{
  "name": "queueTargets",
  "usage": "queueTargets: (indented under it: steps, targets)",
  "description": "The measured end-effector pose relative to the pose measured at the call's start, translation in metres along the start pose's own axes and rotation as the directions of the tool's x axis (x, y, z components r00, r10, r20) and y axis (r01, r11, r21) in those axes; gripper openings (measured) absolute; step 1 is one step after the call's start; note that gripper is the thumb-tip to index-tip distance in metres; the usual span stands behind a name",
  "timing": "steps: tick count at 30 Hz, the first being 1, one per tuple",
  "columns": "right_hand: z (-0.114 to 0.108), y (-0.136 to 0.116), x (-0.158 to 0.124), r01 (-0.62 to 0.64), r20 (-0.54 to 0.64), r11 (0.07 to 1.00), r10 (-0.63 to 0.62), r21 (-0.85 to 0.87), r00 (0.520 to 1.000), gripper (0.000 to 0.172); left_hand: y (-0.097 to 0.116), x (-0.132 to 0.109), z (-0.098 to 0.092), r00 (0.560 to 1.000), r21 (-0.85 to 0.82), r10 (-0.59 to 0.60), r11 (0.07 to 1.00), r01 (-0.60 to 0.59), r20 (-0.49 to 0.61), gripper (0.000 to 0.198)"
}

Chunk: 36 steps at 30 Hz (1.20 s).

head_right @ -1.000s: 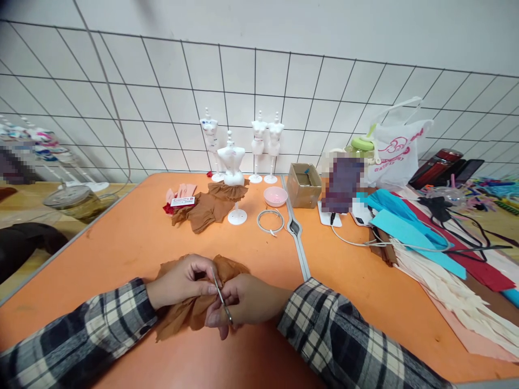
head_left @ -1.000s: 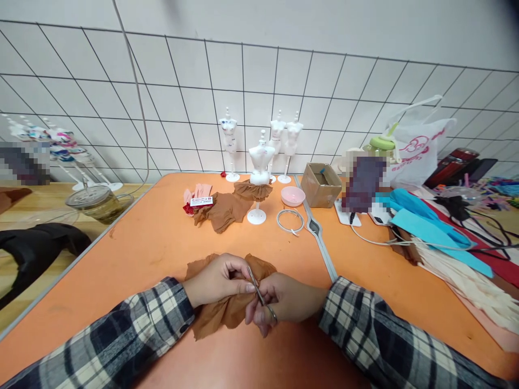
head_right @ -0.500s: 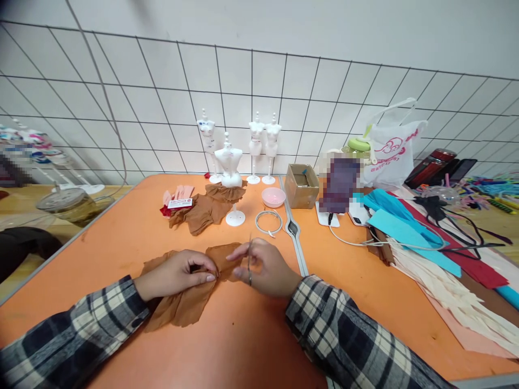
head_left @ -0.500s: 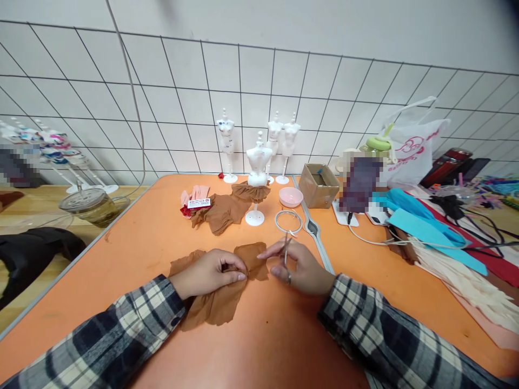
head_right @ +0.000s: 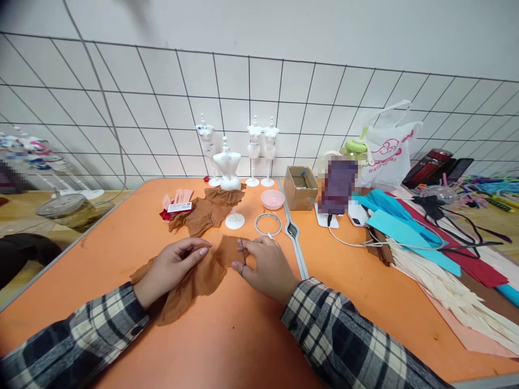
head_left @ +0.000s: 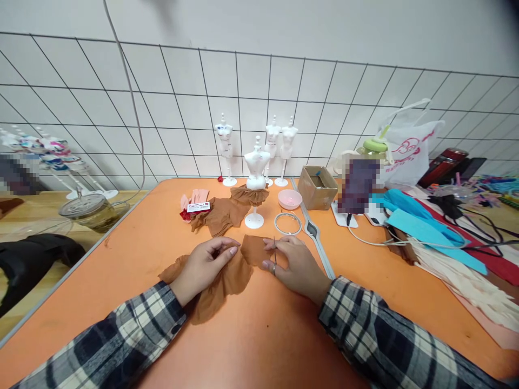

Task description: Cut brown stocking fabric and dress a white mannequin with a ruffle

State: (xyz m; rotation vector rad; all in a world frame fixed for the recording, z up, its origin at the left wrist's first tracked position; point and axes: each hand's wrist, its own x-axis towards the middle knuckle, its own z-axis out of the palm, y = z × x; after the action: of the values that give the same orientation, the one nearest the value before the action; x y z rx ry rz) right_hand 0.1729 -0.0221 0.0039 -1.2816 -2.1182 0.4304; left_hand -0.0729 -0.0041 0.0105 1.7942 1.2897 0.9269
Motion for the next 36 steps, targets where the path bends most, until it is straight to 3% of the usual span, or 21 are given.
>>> queueTargets:
  steps: [2, 4, 7, 11, 13, 16, 19, 22, 27, 30, 33, 36]
  targets:
    - [0.001, 0.000, -0.001, 0.025, 0.022, 1.000, -0.026, 0.008, 0.999, 0.027, 0.007, -0.006, 0.002, 0.997, -0.024, 0.062, 0.998, -0.063, -0.043, 0.023]
    - [0.004, 0.000, -0.002, 0.033, 0.115, 0.999, -0.037, 0.032, 0.993, 0.026, 0.012, -0.012, 0.005, 0.995, -0.036, 0.096, 0.995, -0.097, -0.025, 0.021]
    - [0.009, -0.002, -0.004, -0.050, 0.205, 0.971, 0.001, 0.234, 0.979, 0.029, 0.012, -0.014, 0.009, 0.996, -0.035, 0.078, 0.996, -0.079, -0.032, 0.021]
    - [0.013, -0.011, -0.009, -0.189, 0.184, 0.809, 0.102, 0.557, 0.978, 0.032, 0.008, -0.011, 0.013, 0.993, 0.006, 0.033, 0.999, -0.032, -0.114, 0.023]
    - [0.016, -0.017, -0.012, -0.243, 0.254, 0.727, 0.097, 0.643, 0.962, 0.037, 0.007, -0.011, 0.015, 0.992, 0.018, 0.040, 0.999, -0.039, -0.122, 0.023]
    - [0.021, -0.022, -0.015, -0.309, 0.336, 0.700, 0.105, 0.644, 0.936, 0.039, 0.007, -0.014, 0.018, 0.992, 0.020, 0.068, 0.998, -0.067, -0.105, 0.022]
    - [0.024, -0.023, -0.014, -0.320, 0.296, 0.689, 0.158, 0.650, 0.942, 0.034, 0.009, -0.016, 0.019, 0.992, 0.011, 0.079, 0.997, -0.078, -0.097, 0.023]
    - [0.024, -0.023, -0.012, -0.299, 0.262, 0.603, 0.151, 0.739, 0.953, 0.039, 0.010, -0.016, 0.019, 0.991, 0.006, 0.069, 0.998, -0.069, -0.111, 0.022]
    - [0.026, -0.026, -0.013, -0.337, 0.324, 0.561, 0.127, 0.756, 0.938, 0.041, 0.008, -0.016, 0.016, 0.992, -0.018, 0.057, 0.998, -0.060, -0.110, 0.025]
    - [0.022, -0.025, -0.012, -0.268, 0.226, 0.523, 0.145, 0.809, 0.963, 0.037, 0.007, -0.017, 0.014, 0.995, -0.133, 0.083, 0.988, -0.076, 0.049, 0.042]
    - [0.013, -0.018, -0.008, -0.126, 0.025, 0.516, 0.198, 0.847, 0.980, 0.032, 0.007, -0.016, 0.013, 0.964, -0.237, 0.040, 0.971, 0.023, 0.261, 0.073]
    - [0.002, -0.009, -0.003, -0.019, -0.135, 0.553, 0.237, 0.833, 0.962, 0.035, 0.011, -0.012, 0.012, 0.961, -0.197, -0.066, 0.973, 0.122, 0.267, 0.070]
